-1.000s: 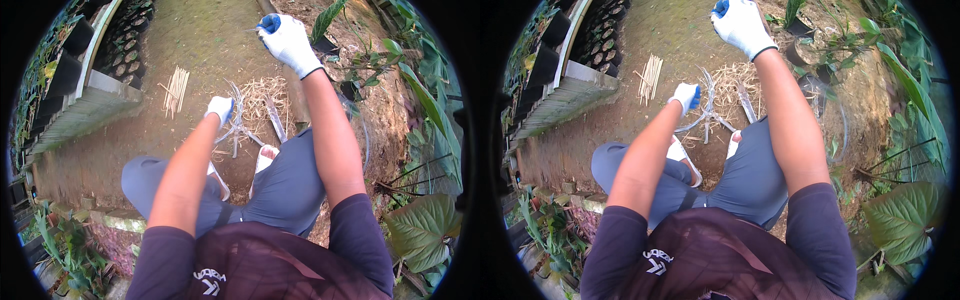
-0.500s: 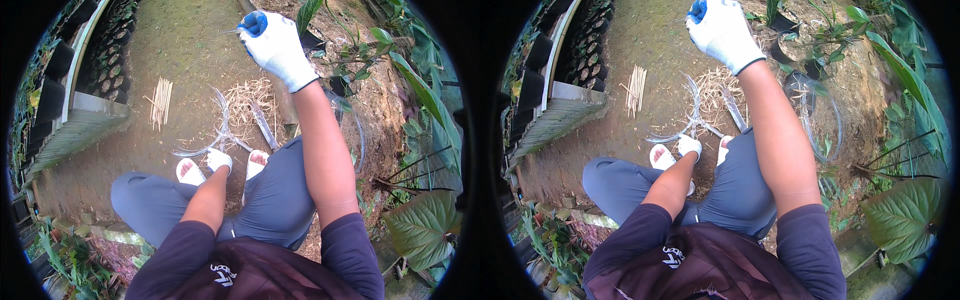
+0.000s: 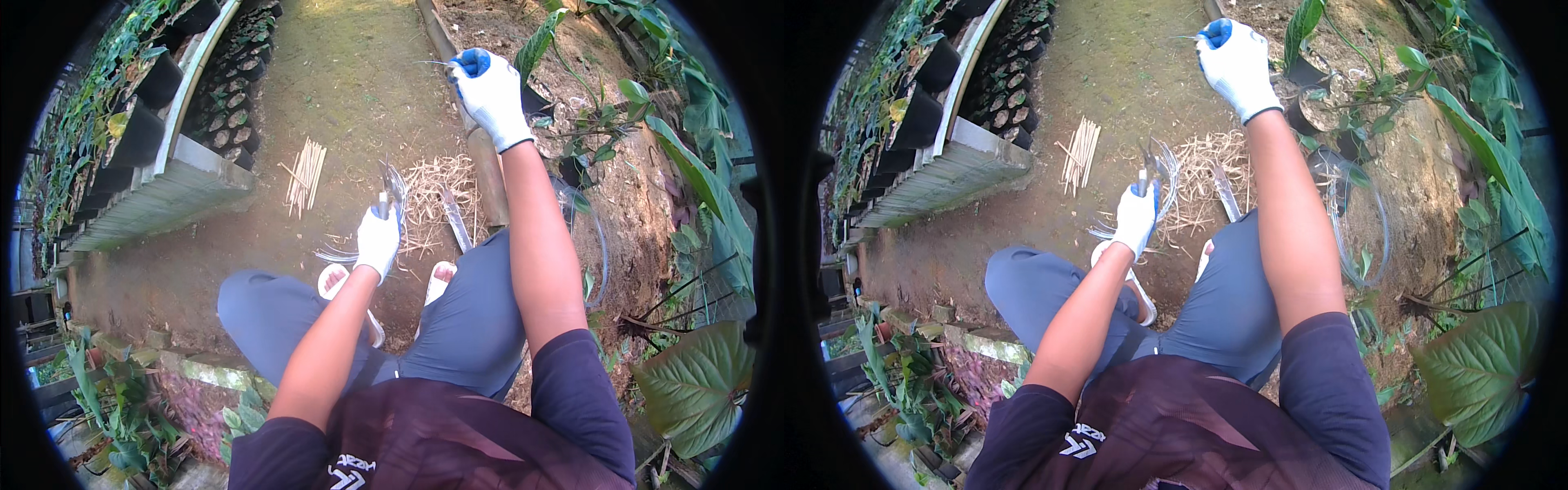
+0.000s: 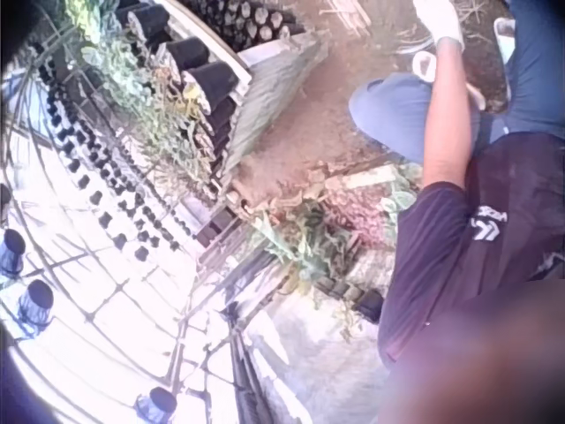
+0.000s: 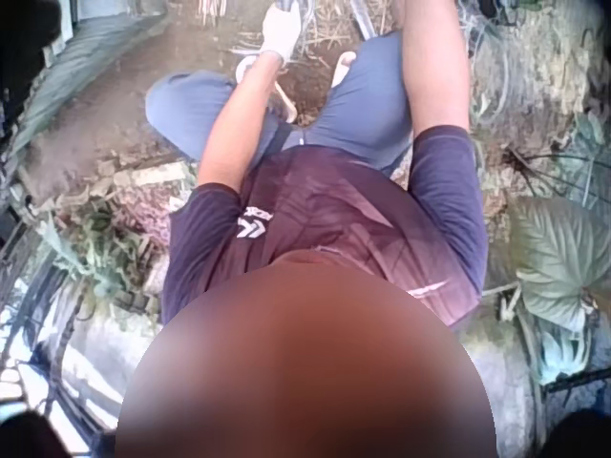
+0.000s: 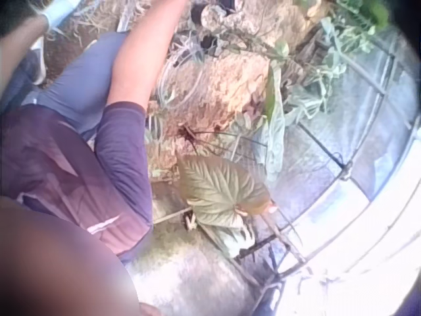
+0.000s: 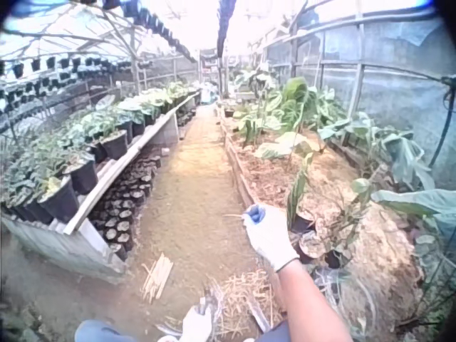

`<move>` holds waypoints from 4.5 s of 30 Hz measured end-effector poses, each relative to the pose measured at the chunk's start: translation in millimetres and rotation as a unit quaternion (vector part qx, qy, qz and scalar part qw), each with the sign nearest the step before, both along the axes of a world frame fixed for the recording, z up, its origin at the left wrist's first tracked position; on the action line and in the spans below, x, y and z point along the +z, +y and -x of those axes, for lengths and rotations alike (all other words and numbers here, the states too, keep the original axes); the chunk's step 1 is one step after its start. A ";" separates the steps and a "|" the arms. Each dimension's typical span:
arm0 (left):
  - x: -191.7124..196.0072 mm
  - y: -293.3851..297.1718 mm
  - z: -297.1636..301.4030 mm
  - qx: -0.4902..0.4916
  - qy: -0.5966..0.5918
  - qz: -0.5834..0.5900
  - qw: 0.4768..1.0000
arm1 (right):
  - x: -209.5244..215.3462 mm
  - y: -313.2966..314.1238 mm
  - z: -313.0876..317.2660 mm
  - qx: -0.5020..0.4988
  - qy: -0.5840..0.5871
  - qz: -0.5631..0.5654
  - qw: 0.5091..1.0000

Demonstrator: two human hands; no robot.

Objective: The person walks through a greenhouse, then sits on the ground to cut a coil of wire into short pieces using pliers. They then thread each wire piece onto a thin wooden stick, repeating the process multiple times.

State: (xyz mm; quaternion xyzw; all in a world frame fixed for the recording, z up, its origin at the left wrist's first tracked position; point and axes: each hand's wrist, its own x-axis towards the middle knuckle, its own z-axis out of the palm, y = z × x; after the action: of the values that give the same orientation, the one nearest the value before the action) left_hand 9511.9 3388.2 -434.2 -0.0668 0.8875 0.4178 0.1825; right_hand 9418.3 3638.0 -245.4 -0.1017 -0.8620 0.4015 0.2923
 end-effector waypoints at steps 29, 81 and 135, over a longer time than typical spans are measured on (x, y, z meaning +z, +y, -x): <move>223.5 -13.0 31.5 -0.250 0.415 -0.189 0.854 | -10.6 -93.7 -13.1 0.221 -0.013 0.305 0.926; 212.5 -37.0 40.5 -0.168 0.050 -0.296 0.939 | 67.7 -76.1 -61.7 0.144 0.153 0.016 0.977; 214.7 -42.7 42.7 -0.167 0.243 -0.090 0.951 | 67.9 -62.8 -60.2 0.134 0.062 -0.040 0.988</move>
State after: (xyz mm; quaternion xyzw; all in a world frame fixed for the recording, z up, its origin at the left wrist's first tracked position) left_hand 9469.2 3345.6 -219.5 0.2026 0.8623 0.4628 0.0336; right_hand 9478.5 3575.3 -177.4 0.0517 -0.8634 0.4077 0.2927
